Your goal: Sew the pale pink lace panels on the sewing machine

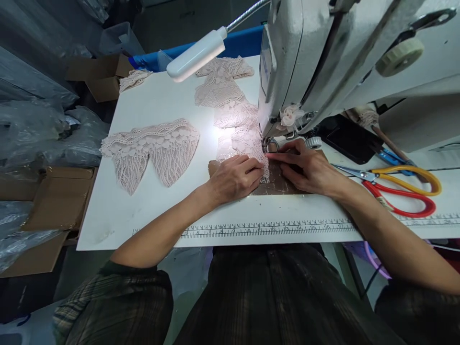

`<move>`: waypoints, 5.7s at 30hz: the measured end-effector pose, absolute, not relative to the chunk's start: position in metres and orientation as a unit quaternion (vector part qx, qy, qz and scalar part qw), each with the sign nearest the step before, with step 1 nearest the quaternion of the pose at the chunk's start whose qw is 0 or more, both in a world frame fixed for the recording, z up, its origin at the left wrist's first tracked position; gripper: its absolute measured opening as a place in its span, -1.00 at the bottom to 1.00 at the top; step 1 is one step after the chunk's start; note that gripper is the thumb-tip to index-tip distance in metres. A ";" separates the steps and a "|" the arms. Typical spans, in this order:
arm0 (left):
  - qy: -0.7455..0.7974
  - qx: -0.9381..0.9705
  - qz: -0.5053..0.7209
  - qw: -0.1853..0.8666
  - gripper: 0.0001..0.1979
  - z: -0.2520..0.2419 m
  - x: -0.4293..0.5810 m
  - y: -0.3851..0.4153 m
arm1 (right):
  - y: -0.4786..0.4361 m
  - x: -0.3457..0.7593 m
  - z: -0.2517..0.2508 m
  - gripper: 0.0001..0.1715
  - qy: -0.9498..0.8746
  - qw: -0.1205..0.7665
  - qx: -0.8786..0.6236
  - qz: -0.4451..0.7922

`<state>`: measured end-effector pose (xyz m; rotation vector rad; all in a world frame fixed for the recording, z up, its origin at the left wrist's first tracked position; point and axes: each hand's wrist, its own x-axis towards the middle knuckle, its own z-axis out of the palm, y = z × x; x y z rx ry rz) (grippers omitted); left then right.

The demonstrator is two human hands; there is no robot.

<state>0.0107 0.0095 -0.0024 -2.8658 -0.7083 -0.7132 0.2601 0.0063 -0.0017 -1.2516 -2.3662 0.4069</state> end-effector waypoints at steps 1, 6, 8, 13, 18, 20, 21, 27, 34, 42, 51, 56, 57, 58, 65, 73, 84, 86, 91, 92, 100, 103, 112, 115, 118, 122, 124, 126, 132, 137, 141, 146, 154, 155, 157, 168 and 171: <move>-0.233 -0.942 -0.237 0.047 -0.84 -0.003 0.011 0.011 | 0.006 0.261 0.002 -0.48 -0.840 0.225 -0.462 0.174; -0.250 -0.932 -0.260 0.037 -0.84 -0.005 0.013 0.012 | 0.006 0.261 0.019 -0.64 -0.789 0.250 -0.518 0.215; -0.256 -0.928 -0.268 0.035 -0.84 -0.005 0.014 0.011 | 0.005 0.260 0.019 -0.68 -0.794 0.252 -0.513 0.206; -0.267 -0.923 -0.276 0.007 -0.85 -0.002 0.015 0.009 | 0.004 0.258 0.004 -0.54 -0.835 0.253 -0.462 0.157; -0.276 -0.918 -0.284 -0.018 -0.88 -0.002 0.014 0.009 | 0.006 0.261 -0.007 -0.52 -0.879 0.208 -0.418 0.102; -0.270 -0.914 -0.301 -0.021 -0.90 -0.003 0.014 0.010 | 0.007 0.261 -0.008 -0.52 -0.881 0.203 -0.416 0.100; -0.265 -0.912 -0.311 -0.020 -0.91 -0.003 0.014 0.010 | 0.007 0.262 -0.009 -0.52 -0.881 0.201 -0.416 0.100; -0.247 -0.916 -0.317 -0.003 -0.90 -0.002 0.013 0.010 | 0.007 0.261 -0.010 -0.53 -0.879 0.209 -0.414 0.111; -0.250 -0.929 -0.272 0.021 -0.86 -0.003 0.011 0.010 | 0.007 0.261 -0.009 -0.53 -0.877 0.205 -0.417 0.122; -0.215 -0.943 -0.224 0.118 -0.81 0.002 0.013 0.007 | 0.007 0.261 -0.007 -0.55 -0.884 0.203 -0.402 0.127; -0.229 -0.954 -0.159 0.106 -0.78 0.018 0.015 -0.004 | 0.004 0.258 -0.002 -0.55 -0.893 0.182 -0.398 0.102; -0.234 -0.956 -0.133 0.116 -0.72 0.020 0.019 -0.002 | 0.003 0.258 -0.006 -0.55 -0.891 0.166 -0.416 0.077; -0.238 -0.956 -0.128 0.115 -0.71 0.020 0.019 -0.002 | 0.003 0.257 -0.007 -0.55 -0.890 0.161 -0.421 0.070; -0.243 -0.955 -0.123 0.115 -0.71 0.020 0.020 -0.002 | 0.003 0.257 -0.007 -0.55 -0.889 0.156 -0.426 0.061; -0.266 -0.954 -0.101 0.099 -0.66 0.020 0.019 0.000 | 0.001 0.251 -0.003 -0.51 -0.882 0.131 -0.453 0.028; -0.279 -0.951 -0.096 0.089 -0.58 0.016 0.016 0.004 | 0.004 0.244 0.002 -0.49 -0.867 0.100 -0.489 0.009; -0.286 -0.950 -0.098 0.076 -0.53 0.012 0.014 0.011 | 0.000 0.249 -0.006 -0.48 -0.876 0.147 -0.456 0.058; -0.282 -0.951 -0.099 0.073 -0.51 0.012 0.014 0.013 | -0.002 0.249 -0.005 -0.50 -0.878 0.157 -0.447 0.063; -0.277 -0.953 -0.105 0.057 -0.45 0.010 0.012 0.018 | -0.005 0.249 -0.005 -0.54 -0.880 0.170 -0.441 0.057; -0.278 -0.953 -0.107 0.052 -0.45 0.010 0.012 0.019 | -0.005 0.249 -0.005 -0.53 -0.880 0.168 -0.442 0.054; -0.282 -0.952 -0.114 0.016 -0.46 0.009 0.009 0.029 | -0.003 0.239 -0.004 -0.52 -0.867 0.141 -0.477 0.030; -0.283 -0.952 -0.114 0.017 -0.45 0.009 0.008 0.031 | -0.004 0.237 -0.004 -0.52 -0.866 0.147 -0.477 0.022; -0.296 -0.949 -0.113 -0.002 -0.35 0.007 0.006 0.038 | -0.005 0.238 0.000 -0.54 -0.860 0.178 -0.475 0.058; -0.298 -0.948 -0.114 -0.005 -0.33 0.006 0.006 0.040 | -0.004 0.242 0.006 -0.55 -0.844 0.192 -0.492 0.095; -0.299 -0.948 -0.113 -0.008 -0.33 0.006 0.006 0.040 | 0.001 0.248 0.015 -0.58 -0.808 0.191 -0.535 0.157; -0.297 -0.948 -0.117 -0.010 -0.33 0.006 0.005 0.040 | 0.015 0.263 0.028 -0.46 -0.778 0.187 -0.522 0.295; -0.293 -0.948 -0.121 -0.010 -0.32 0.005 0.004 0.041 | 0.022 0.268 0.031 -0.37 -0.781 0.182 -0.492 0.338; -0.287 -0.949 -0.128 -0.011 -0.32 0.004 0.004 0.041 | 0.027 0.269 0.031 -0.35 -0.774 0.181 -0.502 0.341; -0.283 -0.948 -0.142 -0.023 -0.35 0.002 0.004 0.042 | 0.027 0.256 0.026 -0.35 -0.722 0.186 -0.610 0.270; -0.286 -0.947 -0.146 -0.024 -0.35 0.002 0.004 0.041 | 0.024 0.254 0.025 -0.33 -0.717 0.187 -0.618 0.264; -0.288 -0.945 -0.150 -0.031 -0.37 0.001 0.004 0.041 | 0.023 0.254 0.023 -0.32 -0.716 0.193 -0.619 0.260; -0.282 -0.946 -0.160 -0.027 -0.34 -0.001 0.004 0.042 | 0.025 0.255 0.021 -0.27 -0.719 0.198 -0.616 0.255; -0.299 -0.942 -0.148 -0.028 -0.36 0.001 0.004 0.040 | 0.003 0.249 0.008 -0.35 -0.760 0.208 -0.585 0.190; -0.302 -0.942 -0.146 -0.026 -0.35 0.001 0.004 0.040 | -0.001 0.248 0.006 -0.42 -0.769 0.216 -0.576 0.175; -0.306 -0.941 -0.145 -0.023 -0.32 0.000 0.004 0.040 | -0.007 0.245 0.000 -0.56 -0.768 0.233 -0.576 0.154; -0.346 -0.919 -0.183 -0.041 -0.31 -0.001 0.005 0.041 | 0.004 0.255 -0.003 -0.68 -0.719 0.273 -0.627 0.124; -0.361 -0.913 -0.185 -0.042 -0.37 -0.001 0.008 0.043 | 0.006 0.256 -0.001 -0.69 -0.687 0.295 -0.645 0.157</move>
